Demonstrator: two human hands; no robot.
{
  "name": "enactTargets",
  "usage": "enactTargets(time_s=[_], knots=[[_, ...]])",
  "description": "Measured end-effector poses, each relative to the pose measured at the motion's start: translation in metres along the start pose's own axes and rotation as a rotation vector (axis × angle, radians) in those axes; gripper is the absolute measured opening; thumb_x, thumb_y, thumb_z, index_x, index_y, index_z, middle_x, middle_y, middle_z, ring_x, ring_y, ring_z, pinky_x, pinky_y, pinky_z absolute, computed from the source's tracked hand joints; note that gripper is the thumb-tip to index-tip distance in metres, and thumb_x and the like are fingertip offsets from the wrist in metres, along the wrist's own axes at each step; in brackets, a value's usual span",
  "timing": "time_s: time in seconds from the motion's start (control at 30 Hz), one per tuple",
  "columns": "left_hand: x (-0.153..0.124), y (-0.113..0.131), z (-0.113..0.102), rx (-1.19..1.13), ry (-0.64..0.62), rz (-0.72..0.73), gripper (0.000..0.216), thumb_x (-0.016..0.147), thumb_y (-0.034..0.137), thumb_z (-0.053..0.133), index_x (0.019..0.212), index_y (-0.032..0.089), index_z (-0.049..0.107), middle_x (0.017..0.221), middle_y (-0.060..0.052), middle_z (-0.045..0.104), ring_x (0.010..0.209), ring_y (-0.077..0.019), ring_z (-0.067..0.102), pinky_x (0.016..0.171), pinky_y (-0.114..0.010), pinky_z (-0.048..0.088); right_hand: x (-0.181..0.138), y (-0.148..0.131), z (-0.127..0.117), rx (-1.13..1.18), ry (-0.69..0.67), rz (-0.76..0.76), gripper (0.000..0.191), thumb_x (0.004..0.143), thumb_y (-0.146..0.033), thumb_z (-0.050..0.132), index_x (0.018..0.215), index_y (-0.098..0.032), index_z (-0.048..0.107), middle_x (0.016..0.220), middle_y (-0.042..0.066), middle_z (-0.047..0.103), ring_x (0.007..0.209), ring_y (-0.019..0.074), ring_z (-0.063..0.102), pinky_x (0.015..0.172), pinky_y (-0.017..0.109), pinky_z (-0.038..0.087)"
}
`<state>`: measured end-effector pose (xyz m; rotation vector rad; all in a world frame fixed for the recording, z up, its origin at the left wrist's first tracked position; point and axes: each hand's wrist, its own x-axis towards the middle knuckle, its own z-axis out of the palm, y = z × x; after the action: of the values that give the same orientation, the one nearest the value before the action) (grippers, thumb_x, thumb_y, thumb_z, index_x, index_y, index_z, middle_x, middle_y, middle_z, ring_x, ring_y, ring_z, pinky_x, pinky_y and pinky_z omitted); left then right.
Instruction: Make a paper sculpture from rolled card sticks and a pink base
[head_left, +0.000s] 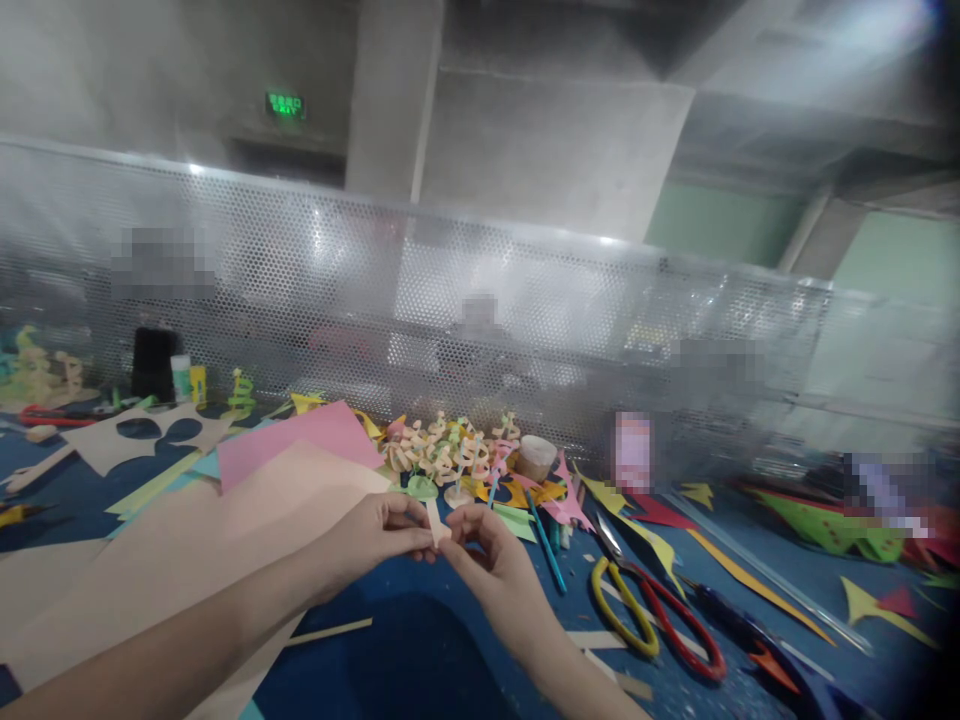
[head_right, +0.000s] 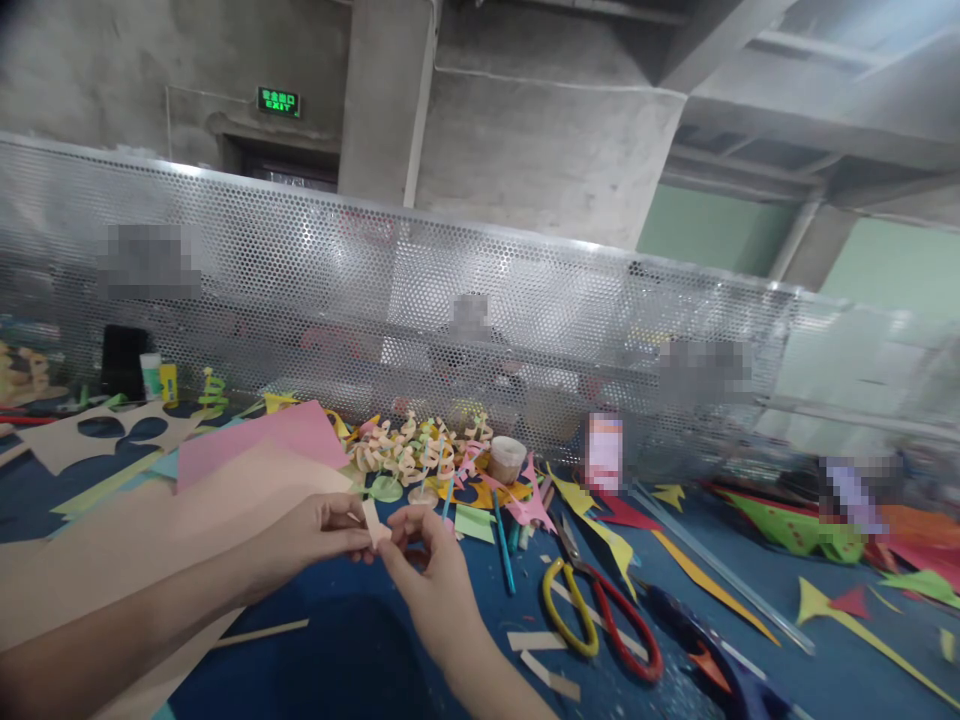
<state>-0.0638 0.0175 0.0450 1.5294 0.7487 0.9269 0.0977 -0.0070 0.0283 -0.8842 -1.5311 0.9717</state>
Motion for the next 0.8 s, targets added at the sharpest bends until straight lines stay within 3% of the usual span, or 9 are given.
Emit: enactTargets(time_s=[0.17,0.4,0.6,0.8], knots=[[-0.0003,-0.0006,-0.0014,0.037,0.006,-0.045,0.017,0.062,0.026,0.068,0.074,0.015,0.065,0.066,0.000,0.067,0.067,-0.0143,0.060,0.067,-0.024,0.042,0.0018,0.0040,-0.0019,0.017,-0.021,0.015,0.022,0.072,-0.035,0.059,0.083,-0.018,0.050,0.069,-0.002,0.049,0.066,0.0142,0.049,0.060,0.026,0.039],[-0.0009,-0.0061,-0.0006,0.197,-0.020,-0.033,0.015,0.062,0.028,0.066,0.068,0.015,0.060,0.062,0.000,0.066,0.061,-0.0141,0.059,0.058,-0.022,0.040,0.0028,0.0068,-0.0026,-0.001,-0.079,0.046,0.023,0.071,-0.034,0.060,0.084,-0.019,0.049,0.071,-0.001,0.051,0.068,0.0151,0.052,0.060,0.027,0.041],[-0.0017,-0.0094,0.0037,0.242,0.055,0.014,0.025,0.063,0.025,0.064,0.083,0.017,0.052,0.066,-0.001,0.068,0.061,-0.0147,0.059,0.055,-0.022,0.040,0.0005,0.0037,-0.0011,-0.071,-0.033,-0.030,0.017,0.074,-0.031,0.058,0.075,-0.020,0.044,0.070,-0.002,0.049,0.066,0.0144,0.053,0.061,0.026,0.042],[-0.0014,-0.0081,0.0057,0.152,0.041,-0.086,0.023,0.060,0.033,0.067,0.074,0.015,0.066,0.070,-0.004,0.069,0.066,-0.0168,0.061,0.063,-0.026,0.043,0.0003,0.0031,-0.0032,-0.082,0.031,-0.049,0.019,0.076,-0.034,0.057,0.072,-0.021,0.042,0.069,-0.002,0.049,0.065,0.0143,0.053,0.059,0.026,0.043]])
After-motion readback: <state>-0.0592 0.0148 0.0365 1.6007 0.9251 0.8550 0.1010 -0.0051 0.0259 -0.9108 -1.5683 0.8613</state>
